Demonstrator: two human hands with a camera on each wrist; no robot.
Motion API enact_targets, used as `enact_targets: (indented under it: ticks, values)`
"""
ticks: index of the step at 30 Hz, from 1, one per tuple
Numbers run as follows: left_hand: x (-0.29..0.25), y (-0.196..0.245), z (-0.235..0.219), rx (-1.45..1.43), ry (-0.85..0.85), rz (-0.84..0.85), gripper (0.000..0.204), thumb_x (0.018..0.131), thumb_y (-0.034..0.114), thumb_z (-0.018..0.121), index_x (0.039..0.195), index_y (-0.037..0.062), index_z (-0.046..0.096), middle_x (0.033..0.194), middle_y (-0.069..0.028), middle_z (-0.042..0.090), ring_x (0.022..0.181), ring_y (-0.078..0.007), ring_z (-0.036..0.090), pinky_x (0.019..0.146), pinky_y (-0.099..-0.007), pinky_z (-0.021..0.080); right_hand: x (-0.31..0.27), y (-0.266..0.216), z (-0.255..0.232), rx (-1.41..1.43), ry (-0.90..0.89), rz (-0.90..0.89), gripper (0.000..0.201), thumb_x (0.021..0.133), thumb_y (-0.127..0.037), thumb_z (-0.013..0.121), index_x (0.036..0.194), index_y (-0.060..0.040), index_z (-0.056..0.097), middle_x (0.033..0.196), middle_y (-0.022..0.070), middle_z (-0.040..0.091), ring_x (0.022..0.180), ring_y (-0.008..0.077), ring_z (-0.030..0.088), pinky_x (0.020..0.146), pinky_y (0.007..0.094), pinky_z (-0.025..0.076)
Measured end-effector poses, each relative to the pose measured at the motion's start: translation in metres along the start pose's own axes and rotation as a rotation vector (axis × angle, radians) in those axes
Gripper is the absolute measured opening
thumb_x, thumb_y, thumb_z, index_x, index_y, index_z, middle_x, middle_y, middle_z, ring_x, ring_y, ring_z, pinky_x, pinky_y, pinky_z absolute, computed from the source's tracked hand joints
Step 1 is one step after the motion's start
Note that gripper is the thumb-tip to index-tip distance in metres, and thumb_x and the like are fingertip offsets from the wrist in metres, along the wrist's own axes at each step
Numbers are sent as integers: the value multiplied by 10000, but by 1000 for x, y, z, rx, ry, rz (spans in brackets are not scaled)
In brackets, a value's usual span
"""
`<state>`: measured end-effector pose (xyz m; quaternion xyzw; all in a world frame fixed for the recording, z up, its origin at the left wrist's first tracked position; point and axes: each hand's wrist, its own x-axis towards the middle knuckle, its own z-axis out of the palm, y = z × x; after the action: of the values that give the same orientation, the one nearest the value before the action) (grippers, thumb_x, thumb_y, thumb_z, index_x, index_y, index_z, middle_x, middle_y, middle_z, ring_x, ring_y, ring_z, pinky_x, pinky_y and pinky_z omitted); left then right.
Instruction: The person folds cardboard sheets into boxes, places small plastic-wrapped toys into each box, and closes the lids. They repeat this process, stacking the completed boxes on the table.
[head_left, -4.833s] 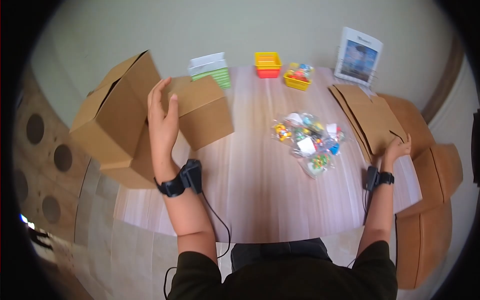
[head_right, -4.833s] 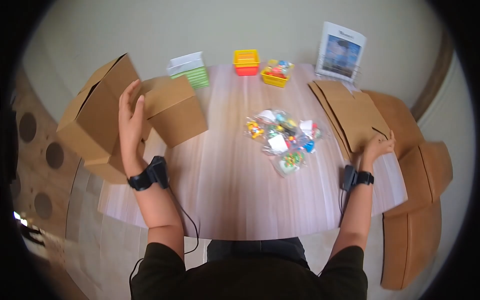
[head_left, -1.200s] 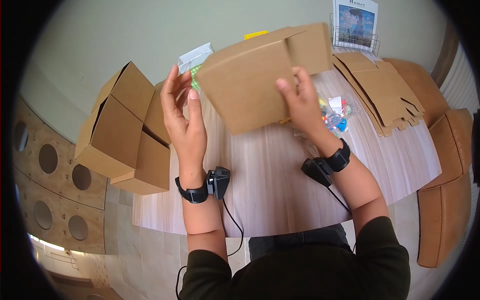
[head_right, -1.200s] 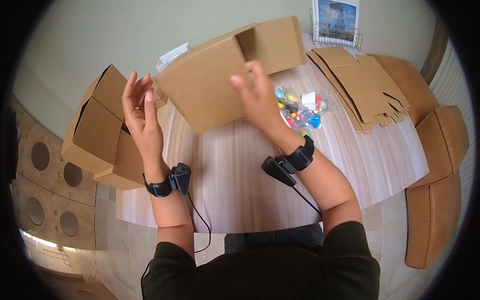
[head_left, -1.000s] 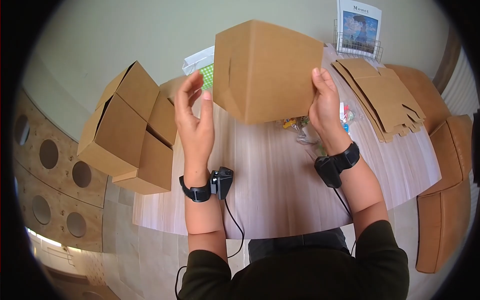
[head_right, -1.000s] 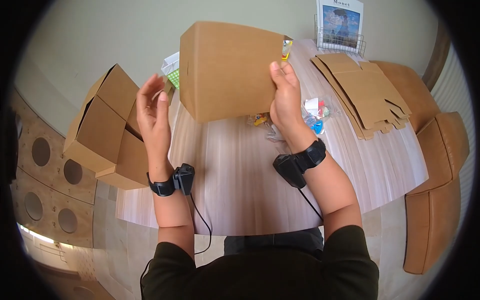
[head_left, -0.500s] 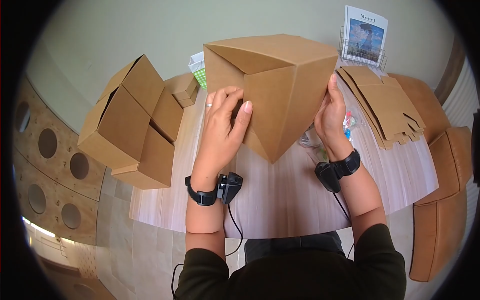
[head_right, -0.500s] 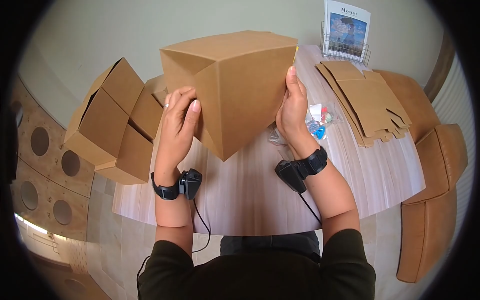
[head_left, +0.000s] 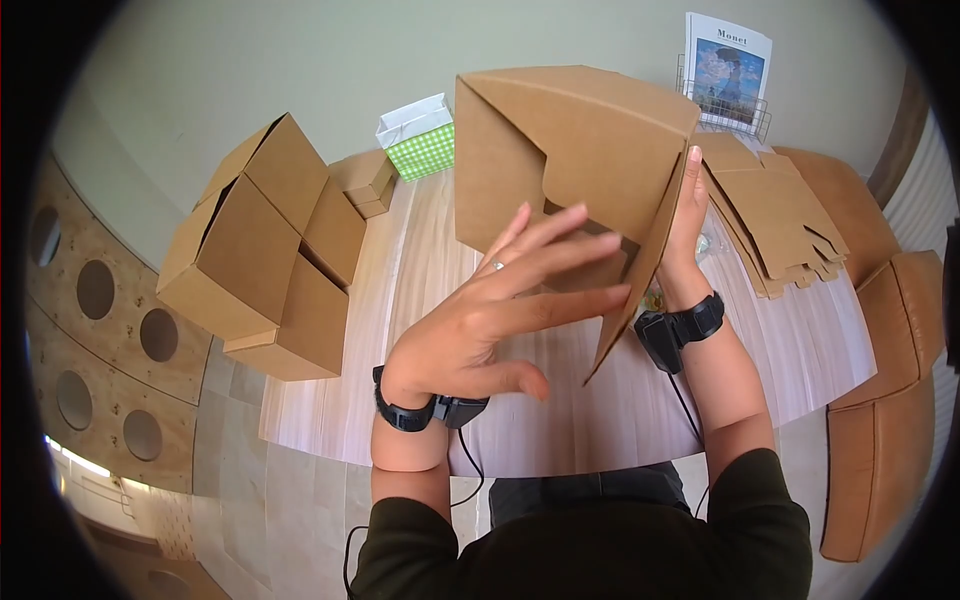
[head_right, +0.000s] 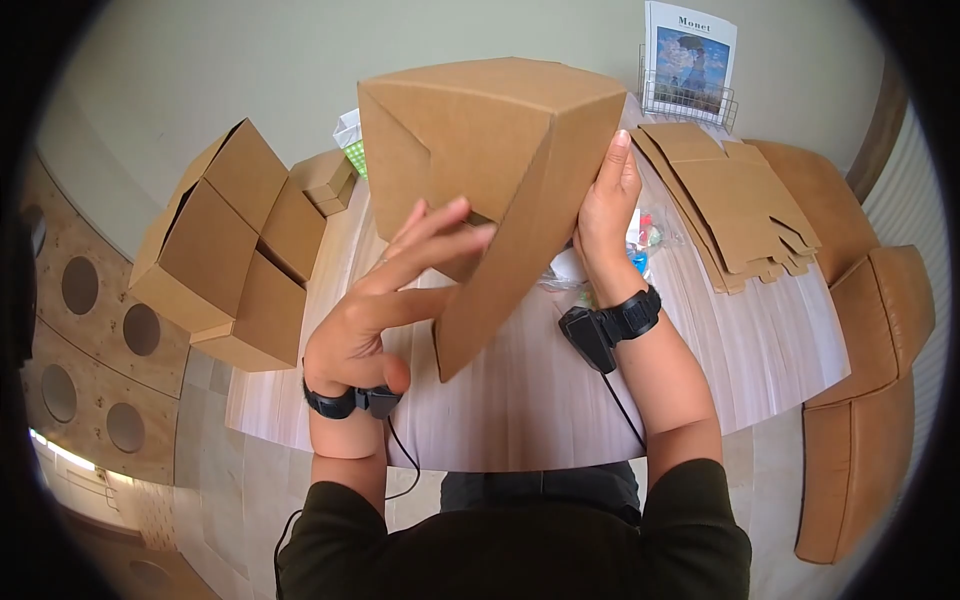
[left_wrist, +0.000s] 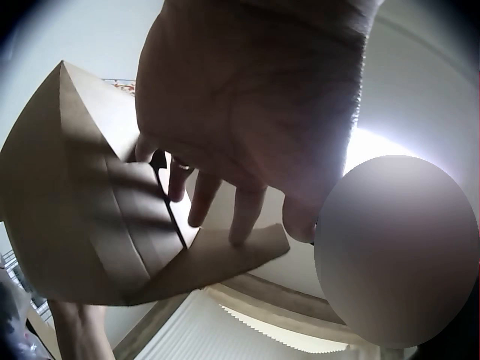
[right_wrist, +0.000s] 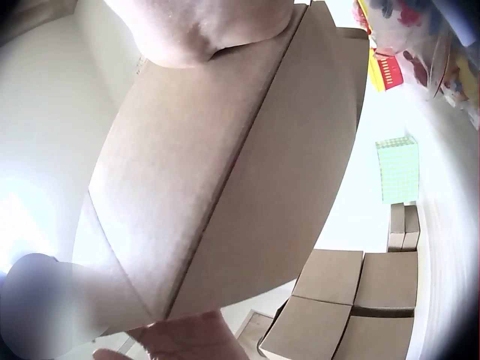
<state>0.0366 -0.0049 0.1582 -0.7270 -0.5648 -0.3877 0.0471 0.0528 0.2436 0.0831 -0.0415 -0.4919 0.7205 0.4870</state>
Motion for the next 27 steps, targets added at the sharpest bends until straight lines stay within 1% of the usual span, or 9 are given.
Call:
enact_targets:
  ticks: [1,3,5,7,8,9,13,21,27]
  values:
    - [-2,-6,-3,-35,-19,10,645,868,612,532,1191,70,662,1429,-151,468,1333,-366,411,1120,-576,201,0,-1,0,-32,6,12,497,1054,-415,319,1159,2,569,1053,110,647,931,144,629,800,279,519]
    - [-6,-5,-5,-141,104,-167,462,929,448,547,1151,65,679,1366,-136,514,1234,-353,494,1100,-521,285,1,1,-1,31,-13,1,487,1055,-406,320,1155,-2,574,1045,103,649,921,139,630,791,277,520]
    - [-8,-7,1,-201,462,-420,272,921,218,612,1132,57,671,1308,-132,529,1175,-319,521,1066,-449,358,-1,-4,3,52,-28,-19,480,1057,-397,320,1151,-5,580,1034,94,651,902,133,630,779,271,519]
    - [-8,-24,8,73,707,-439,355,851,95,688,1193,58,602,1336,-141,460,1227,-301,455,1061,-423,367,-8,-12,9,35,-38,-48,475,1059,-389,320,1145,-6,586,1020,82,653,873,124,627,765,262,515]
    - [-7,-31,7,332,729,-386,467,816,78,722,1250,63,548,1368,-149,411,1268,-304,411,1071,-430,354,-10,-14,10,28,-63,-65,475,1059,-386,319,1141,-3,588,1013,76,653,866,118,621,761,259,510]
    - [-6,-37,8,590,742,-328,587,782,60,756,1306,67,493,1401,-157,362,1308,-306,368,1082,-438,341,-12,-15,11,19,-86,-82,475,1060,-383,319,1137,-1,591,1006,69,653,860,112,615,758,256,505]
    - [-12,-64,14,466,692,-264,1021,732,129,814,1460,98,99,1471,-185,183,1365,-333,255,1121,-459,278,-21,-24,14,-6,-137,-117,475,1062,-378,319,1123,1,598,978,51,649,829,91,592,736,241,484]
    - [-28,-116,-8,183,634,-373,1004,751,128,768,1477,94,75,1490,-180,208,1387,-334,258,1130,-451,261,-28,-40,17,-124,-122,-284,486,1064,-386,300,1050,-7,604,906,30,638,783,70,565,703,233,460]
    - [-27,-88,2,110,550,-283,992,766,127,733,1490,91,57,1504,-177,227,1404,-335,261,1136,-445,249,-5,-43,1,-150,24,-362,468,1065,-369,316,972,-11,604,846,20,616,755,63,542,684,236,453]
